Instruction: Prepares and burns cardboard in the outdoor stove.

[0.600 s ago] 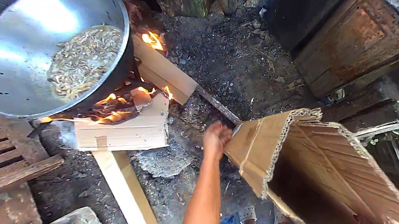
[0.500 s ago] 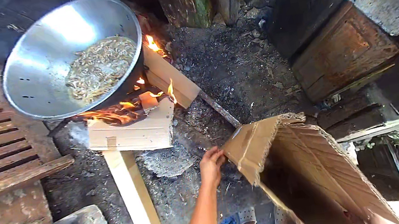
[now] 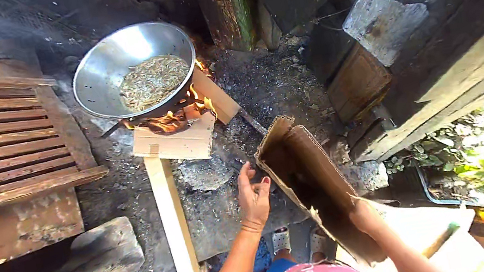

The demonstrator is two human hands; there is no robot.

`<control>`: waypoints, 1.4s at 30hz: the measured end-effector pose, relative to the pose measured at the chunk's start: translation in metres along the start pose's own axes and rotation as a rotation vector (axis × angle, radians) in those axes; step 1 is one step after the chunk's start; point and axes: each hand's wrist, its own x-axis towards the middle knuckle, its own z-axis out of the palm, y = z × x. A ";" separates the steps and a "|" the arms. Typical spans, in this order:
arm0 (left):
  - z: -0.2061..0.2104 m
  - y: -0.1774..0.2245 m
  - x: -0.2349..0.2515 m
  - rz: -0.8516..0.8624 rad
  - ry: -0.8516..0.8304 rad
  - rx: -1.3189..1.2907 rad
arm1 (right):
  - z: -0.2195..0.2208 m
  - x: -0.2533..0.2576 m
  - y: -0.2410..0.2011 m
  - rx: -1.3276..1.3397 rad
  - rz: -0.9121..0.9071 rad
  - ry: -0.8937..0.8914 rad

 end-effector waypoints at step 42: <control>0.000 0.140 0.002 -0.260 -0.543 -0.039 | -0.110 -0.085 -0.059 -0.217 -0.627 0.536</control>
